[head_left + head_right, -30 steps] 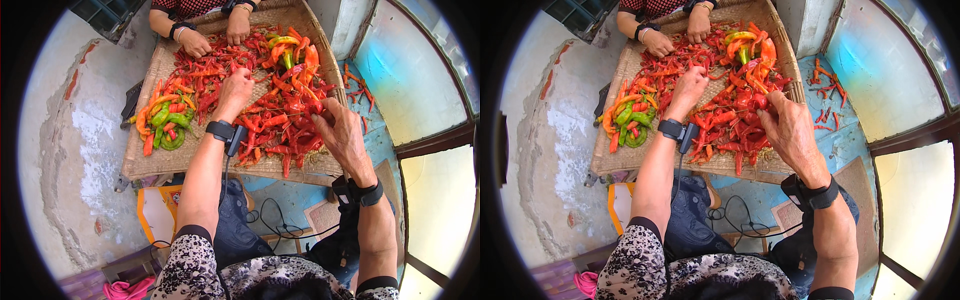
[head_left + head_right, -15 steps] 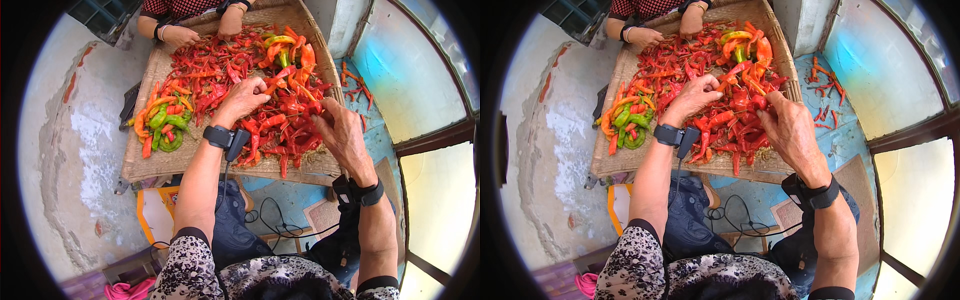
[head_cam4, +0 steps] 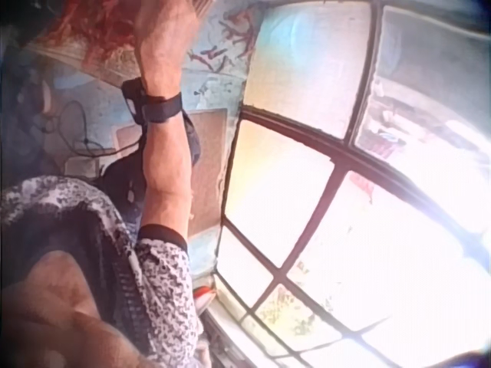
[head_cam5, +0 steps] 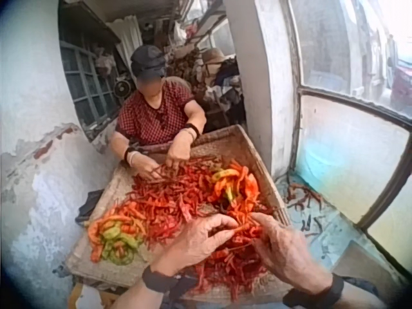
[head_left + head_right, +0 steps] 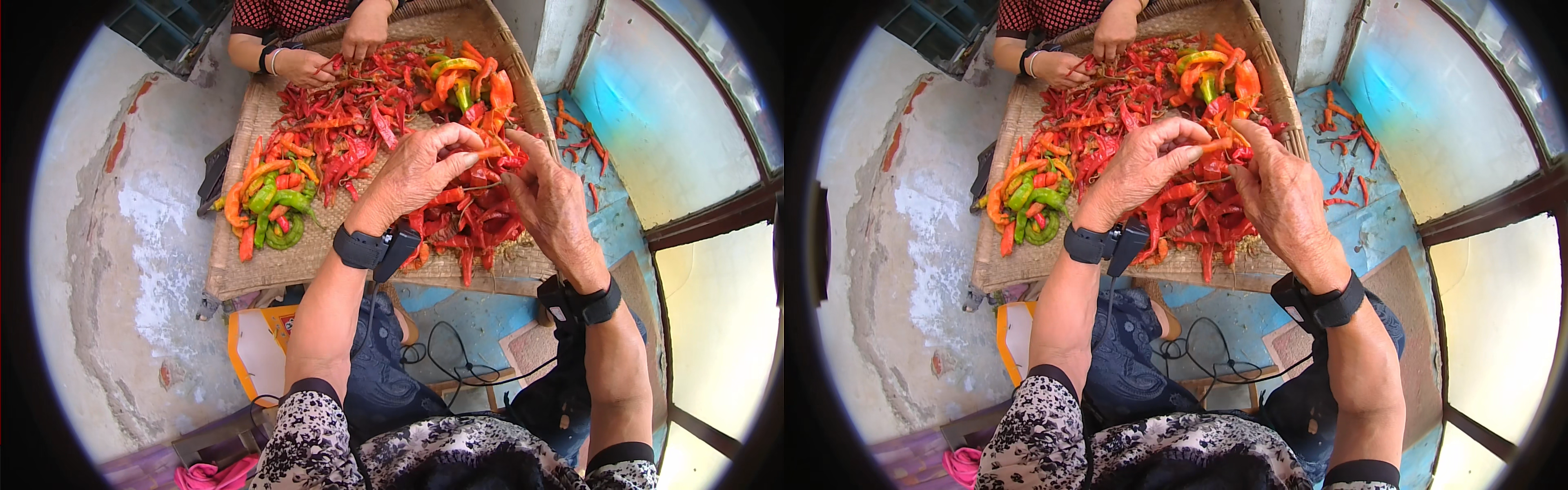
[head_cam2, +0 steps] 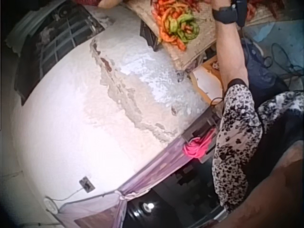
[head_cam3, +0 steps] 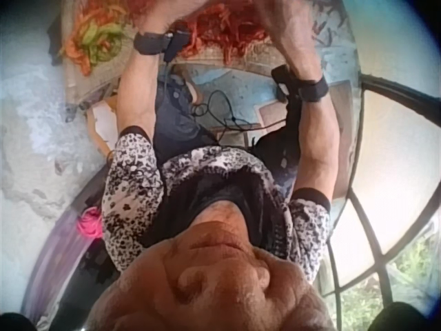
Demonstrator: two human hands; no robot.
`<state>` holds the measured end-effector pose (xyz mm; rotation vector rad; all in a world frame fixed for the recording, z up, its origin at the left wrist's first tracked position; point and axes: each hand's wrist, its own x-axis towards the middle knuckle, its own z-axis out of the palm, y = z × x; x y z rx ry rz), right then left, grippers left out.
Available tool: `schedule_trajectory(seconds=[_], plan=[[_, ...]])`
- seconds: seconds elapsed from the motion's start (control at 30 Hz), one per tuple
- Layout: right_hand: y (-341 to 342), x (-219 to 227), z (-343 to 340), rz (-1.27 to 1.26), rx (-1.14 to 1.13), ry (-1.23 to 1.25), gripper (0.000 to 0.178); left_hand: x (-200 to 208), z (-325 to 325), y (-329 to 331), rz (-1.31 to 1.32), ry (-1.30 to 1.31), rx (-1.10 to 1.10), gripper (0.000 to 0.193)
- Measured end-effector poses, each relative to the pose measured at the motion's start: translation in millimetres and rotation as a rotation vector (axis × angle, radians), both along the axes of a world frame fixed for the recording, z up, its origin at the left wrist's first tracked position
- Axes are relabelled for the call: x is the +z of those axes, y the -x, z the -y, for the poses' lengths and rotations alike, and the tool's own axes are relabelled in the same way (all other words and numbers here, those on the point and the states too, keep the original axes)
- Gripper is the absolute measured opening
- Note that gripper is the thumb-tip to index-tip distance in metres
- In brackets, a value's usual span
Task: The person sorts through a pile of red and green peppers on a woven tray, picking them up to pull off the stems before placing them back down.
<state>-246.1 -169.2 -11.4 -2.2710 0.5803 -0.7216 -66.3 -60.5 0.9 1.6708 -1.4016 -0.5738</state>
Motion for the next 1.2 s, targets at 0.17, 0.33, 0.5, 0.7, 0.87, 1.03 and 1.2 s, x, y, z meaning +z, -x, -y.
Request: schedule_trajectory(seconds=[0.17,0.33,0.5,0.7,0.87,1.03,1.2], plan=[[-7,-8,2,0.055,0.060,0.231,0.034,5,-3,16,0.050,-0.031,-0.098,0.025],[-9,-11,3,-0.036,0.002,0.324,0.013,-4,-19,-1,-0.210,0.028,0.012,0.029],[-4,-14,8,-0.046,0.010,0.322,0.013,3,-28,-45,-0.216,0.367,0.322,0.036],[-8,-11,1,0.003,0.006,0.313,0.015,5,-32,-39,0.235,0.088,0.446,0.039],[-13,-9,-2,0.095,-0.002,0.306,0.016,-10,-47,-10,0.499,-0.161,0.038,0.033],[-10,-10,-2,0.093,0.012,0.313,0.016,1,-48,-8,0.259,-0.105,0.084,0.020],[-8,-10,0,0.047,0.006,0.291,0.016,11,-50,-11,0.004,-0.123,0.146,0.022]])
